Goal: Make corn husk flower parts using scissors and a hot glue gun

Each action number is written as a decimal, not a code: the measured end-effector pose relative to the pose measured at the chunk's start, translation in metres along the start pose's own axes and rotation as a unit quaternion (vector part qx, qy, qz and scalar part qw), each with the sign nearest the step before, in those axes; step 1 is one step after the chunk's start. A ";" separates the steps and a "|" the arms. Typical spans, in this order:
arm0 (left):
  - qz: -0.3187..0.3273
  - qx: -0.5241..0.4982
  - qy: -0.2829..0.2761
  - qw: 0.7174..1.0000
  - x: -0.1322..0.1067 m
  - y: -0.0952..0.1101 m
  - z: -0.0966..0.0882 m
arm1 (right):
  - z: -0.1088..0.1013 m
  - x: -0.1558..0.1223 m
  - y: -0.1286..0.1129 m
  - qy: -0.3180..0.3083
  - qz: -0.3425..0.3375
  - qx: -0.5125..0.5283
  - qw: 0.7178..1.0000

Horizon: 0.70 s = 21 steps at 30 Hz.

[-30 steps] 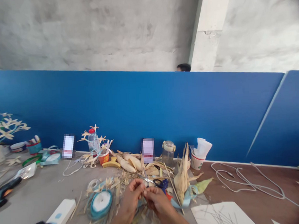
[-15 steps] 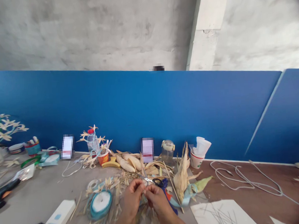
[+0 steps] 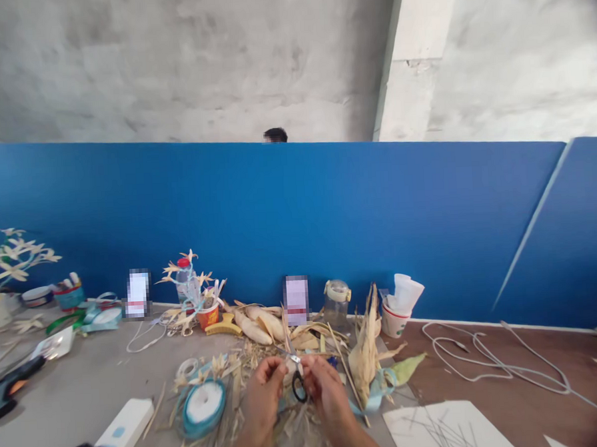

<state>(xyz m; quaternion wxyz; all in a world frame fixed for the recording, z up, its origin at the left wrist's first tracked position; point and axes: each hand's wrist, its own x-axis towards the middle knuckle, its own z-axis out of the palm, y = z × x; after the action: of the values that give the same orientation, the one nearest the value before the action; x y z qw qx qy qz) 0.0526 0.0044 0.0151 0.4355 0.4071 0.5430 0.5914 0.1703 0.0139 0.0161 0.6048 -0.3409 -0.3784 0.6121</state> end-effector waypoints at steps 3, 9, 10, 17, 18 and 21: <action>0.007 -0.062 0.001 0.998 -0.001 0.000 -0.001 | 0.005 -0.003 0.004 -0.024 0.008 -0.027 0.999; 0.011 -0.064 -0.025 0.998 -0.009 -0.002 0.007 | 0.013 -0.007 0.007 0.015 -0.027 -0.064 0.997; 0.011 -0.060 -0.029 0.998 -0.010 -0.002 0.008 | 0.013 -0.007 0.005 0.022 -0.029 -0.068 0.997; 0.020 -0.043 -0.025 0.999 -0.010 0.001 0.009 | 0.009 -0.005 0.000 -0.005 -0.010 -0.101 0.995; 0.021 -0.039 -0.023 0.999 -0.009 0.001 0.009 | 0.009 -0.005 0.000 -0.003 -0.007 -0.104 0.995; 0.021 -0.032 -0.018 0.999 -0.009 0.001 0.009 | 0.009 -0.005 0.002 0.017 0.000 -0.111 0.994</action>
<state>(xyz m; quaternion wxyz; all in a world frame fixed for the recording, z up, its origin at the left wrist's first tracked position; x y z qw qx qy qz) 0.0637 -0.0021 0.0169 0.4454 0.4145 0.5072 0.6104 0.1619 0.0088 0.0188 0.5698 -0.4164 -0.4339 0.5600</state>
